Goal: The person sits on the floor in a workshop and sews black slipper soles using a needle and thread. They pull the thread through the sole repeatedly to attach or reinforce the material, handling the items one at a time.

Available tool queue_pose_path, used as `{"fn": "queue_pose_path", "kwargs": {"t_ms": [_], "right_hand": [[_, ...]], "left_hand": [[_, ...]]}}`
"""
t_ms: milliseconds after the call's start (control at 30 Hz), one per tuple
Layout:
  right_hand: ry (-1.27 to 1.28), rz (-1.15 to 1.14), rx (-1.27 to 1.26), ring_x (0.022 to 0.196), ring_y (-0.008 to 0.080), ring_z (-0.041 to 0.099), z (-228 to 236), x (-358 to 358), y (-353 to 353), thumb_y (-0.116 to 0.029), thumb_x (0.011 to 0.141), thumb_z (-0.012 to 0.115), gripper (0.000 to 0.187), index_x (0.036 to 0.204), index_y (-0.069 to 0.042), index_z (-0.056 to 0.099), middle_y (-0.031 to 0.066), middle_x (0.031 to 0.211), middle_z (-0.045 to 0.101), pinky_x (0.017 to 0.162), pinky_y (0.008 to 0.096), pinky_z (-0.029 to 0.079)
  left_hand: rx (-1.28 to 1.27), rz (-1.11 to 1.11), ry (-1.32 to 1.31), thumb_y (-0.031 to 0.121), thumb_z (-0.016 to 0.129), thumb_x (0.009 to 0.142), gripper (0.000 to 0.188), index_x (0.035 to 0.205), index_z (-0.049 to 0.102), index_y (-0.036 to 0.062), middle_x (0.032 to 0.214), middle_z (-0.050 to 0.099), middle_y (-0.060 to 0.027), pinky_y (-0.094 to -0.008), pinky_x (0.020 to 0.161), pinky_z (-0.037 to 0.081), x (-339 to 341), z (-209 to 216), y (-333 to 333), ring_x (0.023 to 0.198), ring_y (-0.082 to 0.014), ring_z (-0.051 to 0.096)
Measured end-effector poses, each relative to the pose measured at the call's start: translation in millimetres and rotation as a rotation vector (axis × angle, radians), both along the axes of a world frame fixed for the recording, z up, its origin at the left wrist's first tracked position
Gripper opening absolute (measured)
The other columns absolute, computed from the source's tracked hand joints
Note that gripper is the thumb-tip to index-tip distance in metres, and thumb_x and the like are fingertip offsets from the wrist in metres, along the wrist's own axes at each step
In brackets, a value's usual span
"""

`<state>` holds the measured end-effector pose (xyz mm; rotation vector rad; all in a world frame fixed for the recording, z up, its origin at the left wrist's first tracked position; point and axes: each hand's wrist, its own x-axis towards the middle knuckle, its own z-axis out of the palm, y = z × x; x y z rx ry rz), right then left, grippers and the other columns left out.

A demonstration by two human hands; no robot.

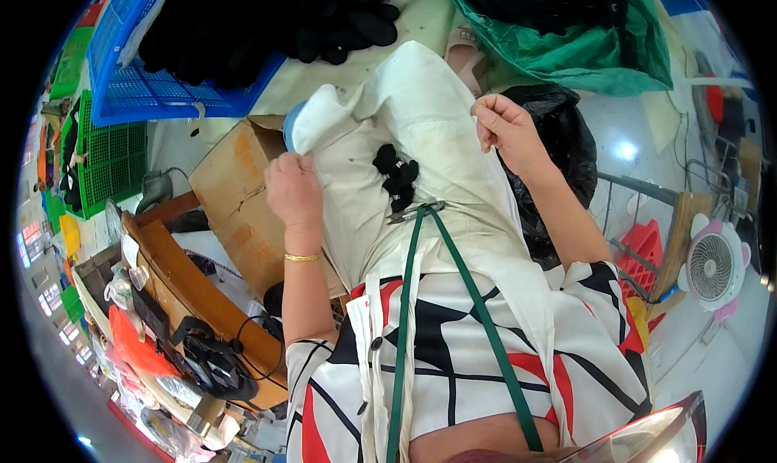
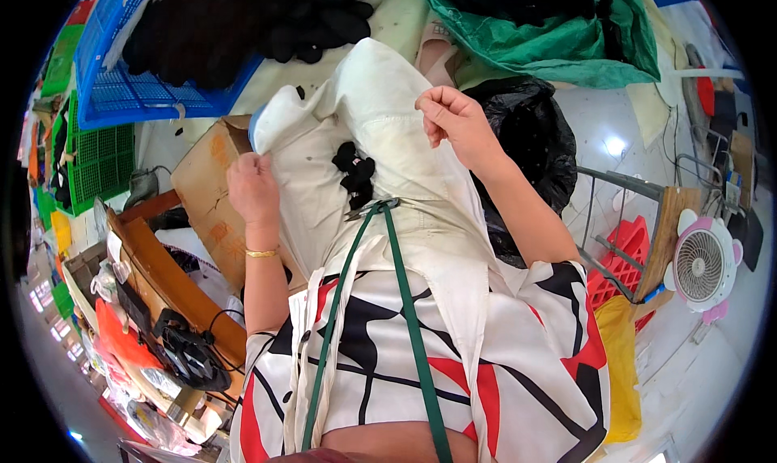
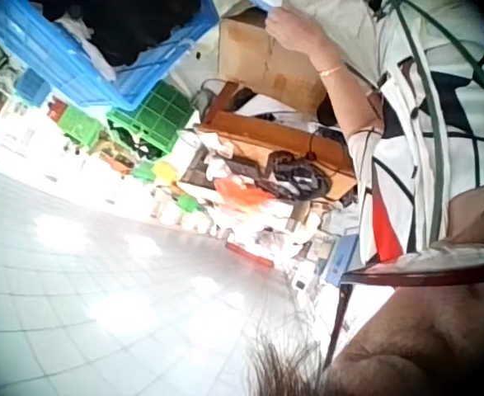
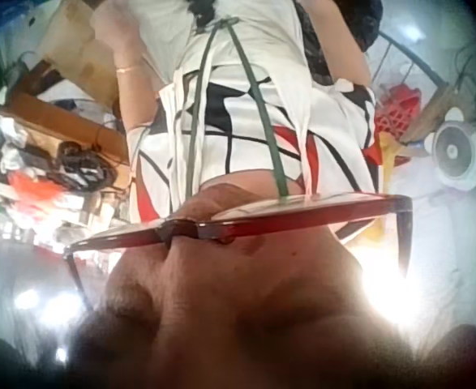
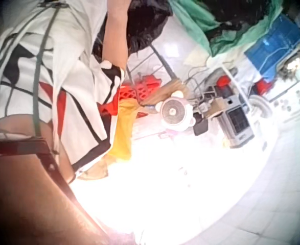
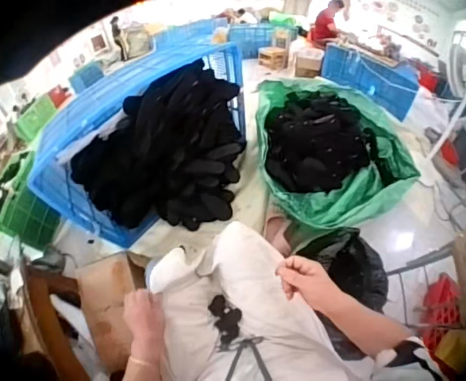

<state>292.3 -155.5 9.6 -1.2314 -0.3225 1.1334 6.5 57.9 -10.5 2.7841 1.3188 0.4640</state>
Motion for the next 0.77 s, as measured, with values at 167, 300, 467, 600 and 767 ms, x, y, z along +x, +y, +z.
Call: {"fn": "queue_pose_path", "kwargs": {"t_ms": [167,300,467,600,767], "right_hand": [[-0.137,0.096,-0.089,0.058,0.0032,0.047,-2,-23,5,-0.016,0.095,0.061,0.012,0.102,-0.006,0.058,-0.0040,0.069,0.052,0.053,0.0200,0.040],[-0.090,0.180,-0.075,0.058,0.0041,0.048,-1,-32,10,-0.013,0.095,0.059,0.013,0.107,-0.007,0.056,-0.0042,0.068,0.051,0.054,0.0202,0.041],[-0.468,0.357,-0.042,0.069,0.0118,0.055,-3,-41,4,-0.010,0.090,0.063,0.028,0.117,-0.006,0.054,0.0018,0.075,0.054,0.064,0.0268,0.046],[-1.198,0.348,0.118,0.081,0.0257,0.060,16,-51,13,-0.008,0.082,0.068,0.034,0.115,-0.005,0.058,0.0106,0.084,0.059,0.071,0.0359,0.050],[-1.233,0.601,0.095,0.099,0.0332,0.056,7,-61,19,-0.019,0.079,0.073,0.049,0.123,-0.009,0.054,0.0173,0.112,0.054,0.082,0.0410,0.049]], "left_hand": [[0.039,-0.104,0.003,0.012,0.065,0.085,0.017,0.101,0.061,0.0074,0.099,0.062,-0.0117,-0.0408,0.084,0.047,11,18,-5,0.098,-0.0325,0.057],[-0.324,-0.486,0.022,0.004,0.061,0.079,0.027,0.105,0.064,0.0072,0.111,0.061,-0.0142,-0.0425,0.090,0.047,49,21,-50,0.106,-0.0342,0.056],[-0.361,-0.698,-0.035,0.004,0.063,0.076,0.021,0.097,0.064,0.0054,0.108,0.063,-0.0146,-0.0424,0.092,0.047,64,-5,-50,0.108,-0.0341,0.057],[-0.763,-0.584,-0.059,0.008,0.067,0.078,0.020,0.098,0.065,0.0028,0.113,0.064,-0.0130,-0.0401,0.092,0.047,66,19,-44,0.108,-0.0289,0.059],[-1.501,-0.406,-0.055,0.020,0.073,0.080,0.031,0.106,0.065,0.0051,0.114,0.066,-0.0137,-0.0384,0.091,0.047,51,37,-43,0.104,-0.0222,0.061]]}}
